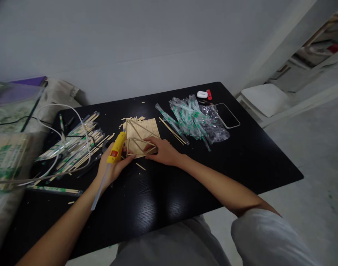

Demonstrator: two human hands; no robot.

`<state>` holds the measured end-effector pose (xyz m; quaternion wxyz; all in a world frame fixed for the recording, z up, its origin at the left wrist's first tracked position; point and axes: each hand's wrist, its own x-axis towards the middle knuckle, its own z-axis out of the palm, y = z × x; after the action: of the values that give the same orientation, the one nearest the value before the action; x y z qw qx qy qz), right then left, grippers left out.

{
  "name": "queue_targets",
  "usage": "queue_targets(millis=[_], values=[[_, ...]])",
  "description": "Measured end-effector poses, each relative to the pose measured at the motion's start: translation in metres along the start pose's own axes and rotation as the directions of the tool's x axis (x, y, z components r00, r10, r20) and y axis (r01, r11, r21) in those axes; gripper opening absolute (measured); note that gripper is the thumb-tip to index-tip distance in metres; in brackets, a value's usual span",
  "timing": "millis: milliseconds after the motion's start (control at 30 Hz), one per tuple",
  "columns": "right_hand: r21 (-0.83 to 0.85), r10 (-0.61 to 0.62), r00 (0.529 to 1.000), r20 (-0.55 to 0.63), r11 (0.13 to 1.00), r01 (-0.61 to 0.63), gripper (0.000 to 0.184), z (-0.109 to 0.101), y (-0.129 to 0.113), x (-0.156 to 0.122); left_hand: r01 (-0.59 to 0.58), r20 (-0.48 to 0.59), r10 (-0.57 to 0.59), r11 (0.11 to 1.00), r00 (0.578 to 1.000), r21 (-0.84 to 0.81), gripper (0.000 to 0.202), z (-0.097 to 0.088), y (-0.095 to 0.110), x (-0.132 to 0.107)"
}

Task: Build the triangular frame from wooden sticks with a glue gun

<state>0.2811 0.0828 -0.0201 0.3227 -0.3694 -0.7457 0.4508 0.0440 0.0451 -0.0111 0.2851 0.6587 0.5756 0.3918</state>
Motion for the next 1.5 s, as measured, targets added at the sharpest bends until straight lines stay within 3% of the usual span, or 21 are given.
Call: queue_targets(millis=[233, 467, 633, 867, 1000, 1267, 1500], values=[[0.036, -0.010, 0.998, -0.059, 0.999, 0.012, 0.064, 0.005, 0.005, -0.001, 0.030, 0.008, -0.030, 0.999, 1.000, 0.038, 0.038, -0.010, 0.000, -0.006], [0.011, -0.018, 0.998, -0.056, 1.000, 0.018, 0.064, 0.005, 0.005, -0.004, -0.006, 0.052, 0.004, 1.000, 0.999, 0.020, 0.027, -0.026, 0.007, -0.009], [0.054, 0.007, 0.998, -0.066, 0.999, -0.003, 0.062, 0.010, 0.007, -0.003, 0.094, 0.032, -0.094, 0.995, 0.995, -0.024, 0.030, -0.024, 0.006, -0.010], [0.062, 0.020, 0.995, -0.093, 0.998, -0.015, 0.063, 0.012, 0.009, -0.001, 0.269, -0.051, -0.278, 0.953, 0.959, -0.143, 0.040, -0.025, 0.005, -0.010], [0.056, 0.025, 0.995, -0.100, 0.998, -0.020, 0.064, 0.012, 0.007, 0.000, 0.295, -0.030, -0.299, 0.950, 0.954, -0.100, 0.030, -0.019, 0.006, -0.010], [0.018, 0.028, 0.996, -0.083, 0.999, -0.027, 0.062, 0.012, 0.009, 0.000, 0.308, 0.077, -0.299, 0.941, 0.951, -0.138, 0.036, -0.015, 0.013, -0.007], [0.077, 0.057, 0.996, -0.070, 0.996, -0.051, 0.056, 0.012, 0.010, 0.000, 0.360, 0.062, -0.356, 0.927, 0.933, -0.105, 0.034, -0.014, 0.022, -0.004]])
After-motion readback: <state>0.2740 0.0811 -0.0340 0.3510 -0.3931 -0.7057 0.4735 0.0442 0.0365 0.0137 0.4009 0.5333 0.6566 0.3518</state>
